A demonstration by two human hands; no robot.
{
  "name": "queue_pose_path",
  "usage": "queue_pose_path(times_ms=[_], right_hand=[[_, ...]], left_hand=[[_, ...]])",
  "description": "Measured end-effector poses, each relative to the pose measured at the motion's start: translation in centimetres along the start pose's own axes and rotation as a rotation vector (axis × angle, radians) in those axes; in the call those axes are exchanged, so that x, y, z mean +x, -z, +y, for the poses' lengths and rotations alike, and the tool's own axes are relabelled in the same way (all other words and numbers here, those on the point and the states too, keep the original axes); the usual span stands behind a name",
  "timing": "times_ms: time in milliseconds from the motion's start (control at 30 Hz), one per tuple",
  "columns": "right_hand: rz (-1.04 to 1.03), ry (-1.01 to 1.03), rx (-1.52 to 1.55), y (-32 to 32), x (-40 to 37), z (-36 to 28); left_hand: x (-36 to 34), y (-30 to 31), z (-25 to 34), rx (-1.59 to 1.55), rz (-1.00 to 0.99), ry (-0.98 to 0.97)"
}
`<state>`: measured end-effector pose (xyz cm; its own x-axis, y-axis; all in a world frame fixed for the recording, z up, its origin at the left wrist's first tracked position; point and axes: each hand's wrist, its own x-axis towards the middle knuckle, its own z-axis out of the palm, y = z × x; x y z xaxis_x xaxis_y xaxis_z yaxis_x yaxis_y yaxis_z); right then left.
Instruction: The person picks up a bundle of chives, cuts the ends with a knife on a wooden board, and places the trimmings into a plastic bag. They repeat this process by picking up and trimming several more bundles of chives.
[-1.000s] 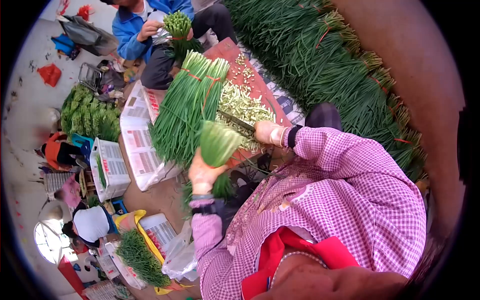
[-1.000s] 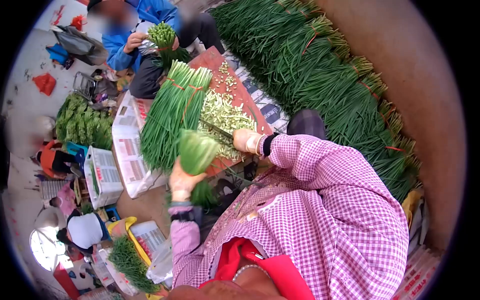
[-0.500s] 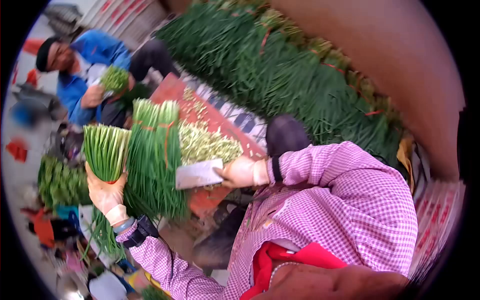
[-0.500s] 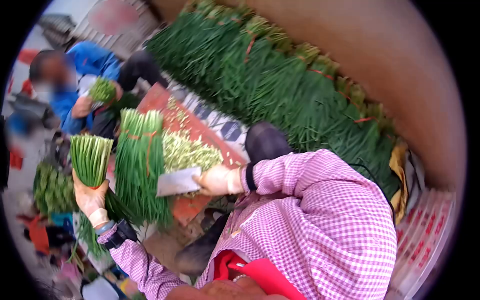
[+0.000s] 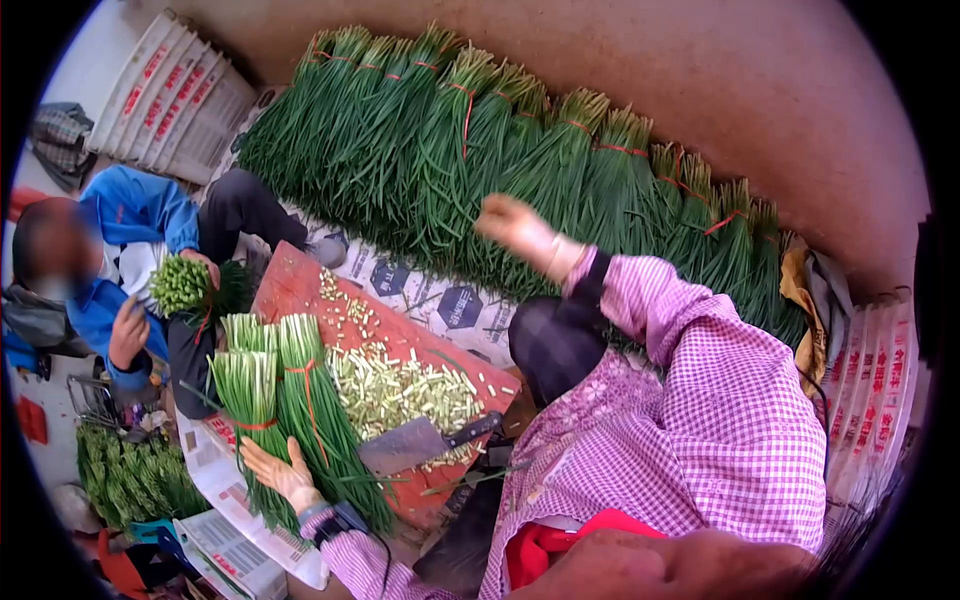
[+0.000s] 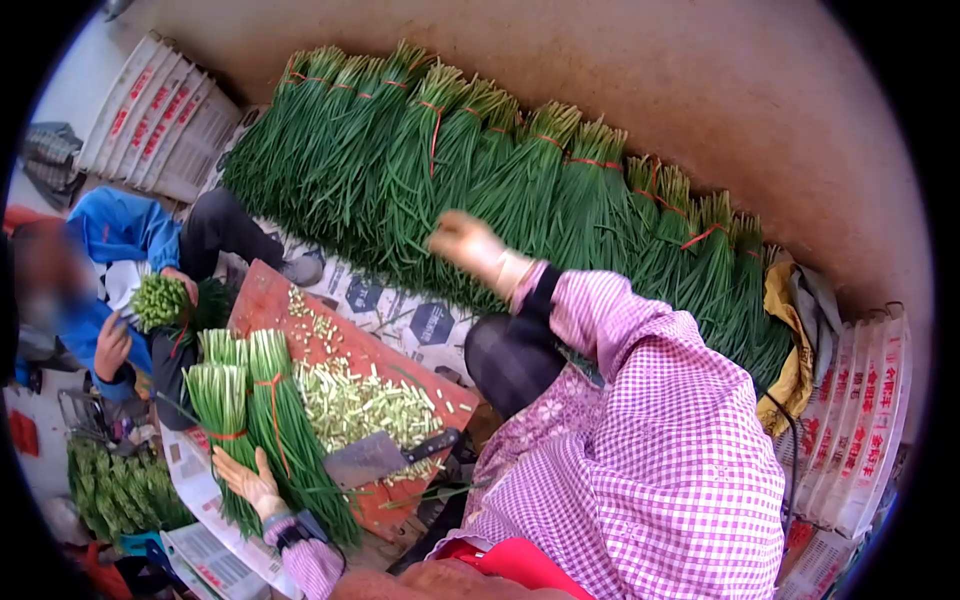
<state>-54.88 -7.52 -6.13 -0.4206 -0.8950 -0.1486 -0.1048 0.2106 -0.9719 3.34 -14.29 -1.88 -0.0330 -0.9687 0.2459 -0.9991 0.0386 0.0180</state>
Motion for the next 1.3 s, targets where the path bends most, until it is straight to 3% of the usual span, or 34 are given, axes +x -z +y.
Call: queue_pose_path(times_ms=[33,67,133,267,333,433,533,667,700,733,800,867,900,933,1000,1033,1067,1133,1167,1300], right_hand=[[0.246,-0.098,-0.066,2.7,2.4,2.1],[0.408,-0.063,-0.31,5.9,5.5,6.1],[0.551,-0.265,-0.571,11.0,10.0,11.5],[0.694,-0.763,-0.303,13.4,14.7,14.4],[0.776,-0.849,-0.299,11.4,15.3,12.3],[0.859,-0.9,-0.514,9.4,15.5,12.3],[0.831,-0.876,-0.466,11.4,14.8,13.0],[0.847,-0.521,-0.29,16.0,12.2,17.7],[0.814,-0.47,-0.223,17.7,12.4,20.1],[0.648,-0.369,0.192,18.3,10.6,18.4],[0.596,-0.303,0.536,19.3,9.0,19.3],[0.489,-0.302,0.72,17.9,4.6,12.9],[0.425,-0.297,0.747,18.3,4.7,14.2],[0.414,-0.287,0.749,18.2,4.4,13.1],[0.03,-0.022,0.659,17.2,3.0,8.1],[-0.044,0.098,0.614,15.9,2.3,4.6],[-0.081,0.094,0.618,15.1,1.9,1.7],[-0.285,0.315,0.346,13.3,1.6,-3.1],[-0.335,0.341,0.299,11.9,1.5,-5.2],[-0.593,0.393,0.14,5.4,-2.2,-15.1]], left_hand=[[-0.7,0.2,0.3,-0.002,0.004,0.002],[-1.6,0.9,1.2,-0.014,0.002,0.013],[-3.8,2.4,3.2,-0.054,-0.001,0.017],[-8.2,3.6,4.6,-0.078,-0.012,0.02],[-10.0,3.8,4.5,-0.061,-0.03,0.048],[-11.4,4.1,5.0,-0.068,-0.064,0.096],[-12.1,4.5,5.4,-0.095,-0.084,0.131],[-13.6,4.7,4.9,-0.177,-0.027,0.169],[-14.1,4.6,4.5,-0.219,0.002,0.173],[-14.4,4.8,4.3,-0.26,0.028,0.177],[-14.4,5.4,4.3,-0.278,0.055,0.193],[-14.2,7.2,5.7,-0.302,0.099,0.214],[-13.2,8.5,7.5,-0.389,0.129,0.225],[-12.3,9.4,9.0,-0.474,0.161,0.237],[-10.3,9.7,11.0,-0.652,0.213,0.154],[-8.9,9.2,11.8,-0.79,0.232,0.084],[-8.1,9.1,12.8,-0.76,0.217,0.049],[-5.9,10.1,17.1,-1.087,0.159,-0.106],[-5.2,10.8,19.0,-1.173,0.099,-0.094],[-2.5,12.0,23.6,-1.672,-0.138,-0.356]])
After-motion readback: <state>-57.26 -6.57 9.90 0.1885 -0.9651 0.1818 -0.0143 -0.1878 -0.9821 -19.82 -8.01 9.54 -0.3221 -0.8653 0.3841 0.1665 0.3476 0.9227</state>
